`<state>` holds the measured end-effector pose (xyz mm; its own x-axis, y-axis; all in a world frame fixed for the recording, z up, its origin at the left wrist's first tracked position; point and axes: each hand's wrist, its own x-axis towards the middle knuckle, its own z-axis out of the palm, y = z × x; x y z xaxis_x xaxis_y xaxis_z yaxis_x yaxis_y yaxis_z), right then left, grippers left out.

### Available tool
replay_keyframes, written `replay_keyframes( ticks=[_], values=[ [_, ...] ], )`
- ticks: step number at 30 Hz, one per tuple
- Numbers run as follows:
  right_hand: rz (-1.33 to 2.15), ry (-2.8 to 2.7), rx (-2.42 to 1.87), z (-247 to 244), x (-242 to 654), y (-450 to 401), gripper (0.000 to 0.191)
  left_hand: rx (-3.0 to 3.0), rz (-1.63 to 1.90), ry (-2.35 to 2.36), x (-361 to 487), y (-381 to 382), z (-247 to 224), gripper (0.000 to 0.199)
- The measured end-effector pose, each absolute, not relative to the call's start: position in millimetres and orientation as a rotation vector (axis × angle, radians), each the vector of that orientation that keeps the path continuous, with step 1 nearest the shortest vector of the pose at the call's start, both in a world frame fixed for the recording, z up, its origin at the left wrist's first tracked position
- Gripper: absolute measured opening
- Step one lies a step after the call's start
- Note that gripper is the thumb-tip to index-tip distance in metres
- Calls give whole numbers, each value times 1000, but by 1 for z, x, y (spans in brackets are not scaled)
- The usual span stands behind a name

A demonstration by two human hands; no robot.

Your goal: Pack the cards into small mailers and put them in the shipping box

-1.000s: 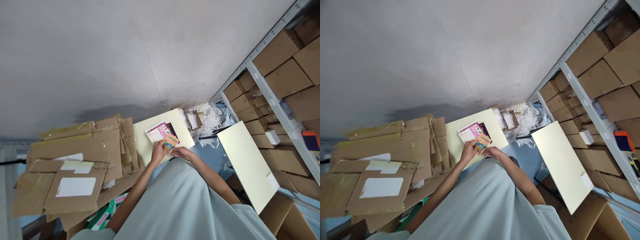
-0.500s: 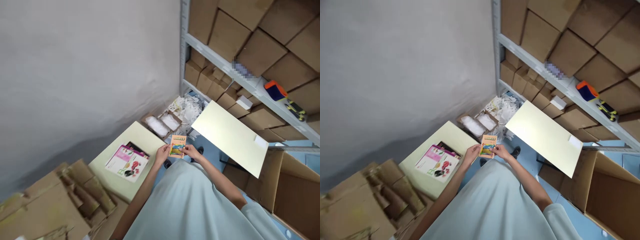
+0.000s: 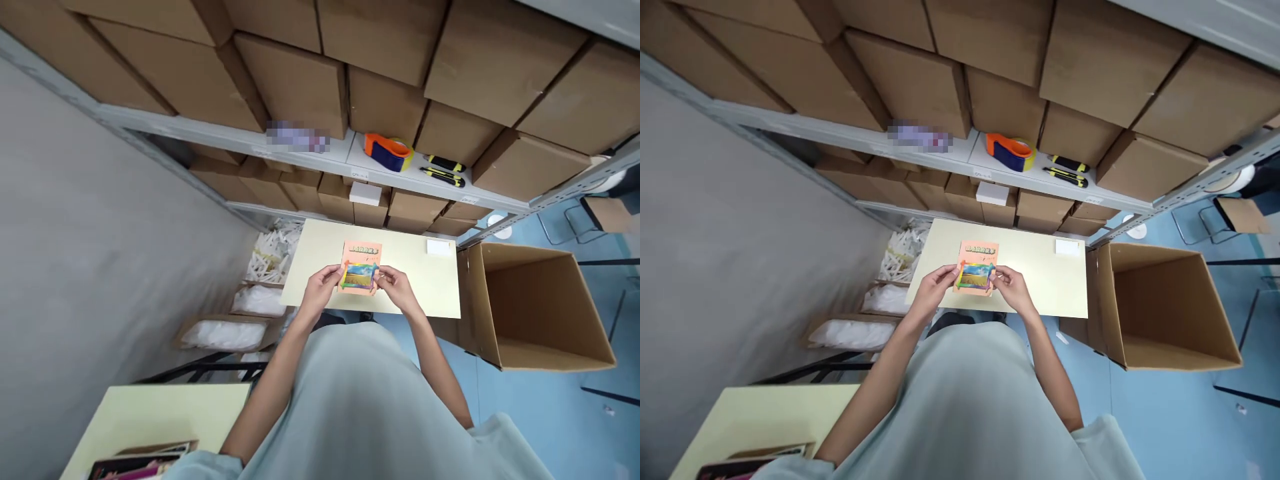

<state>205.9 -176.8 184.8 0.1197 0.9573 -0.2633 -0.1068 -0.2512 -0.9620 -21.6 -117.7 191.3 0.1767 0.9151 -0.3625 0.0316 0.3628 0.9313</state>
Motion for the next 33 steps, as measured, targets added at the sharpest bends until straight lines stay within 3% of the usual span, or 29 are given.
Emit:
replay_keyframes(
  ticks=[7,16,21,27,33],
  values=[
    [1110,-732,-1415,202,234,-182,53,1087,720,1095,20,-99,227,71],
    [1017,-730,-1500,198,230,-187,53,1143,623,999,25,-105,237,68],
    [601,-895,-1687,209,203,-194,40,1151,761,1107,30,-114,219,64],
    [863,-930,-1550,222,167,-194,48,1504,957,1132,46,-143,226,40],
    [952,-781,-1504,229,189,-189,57,1713,951,1062,38,-147,241,36]
  ],
)
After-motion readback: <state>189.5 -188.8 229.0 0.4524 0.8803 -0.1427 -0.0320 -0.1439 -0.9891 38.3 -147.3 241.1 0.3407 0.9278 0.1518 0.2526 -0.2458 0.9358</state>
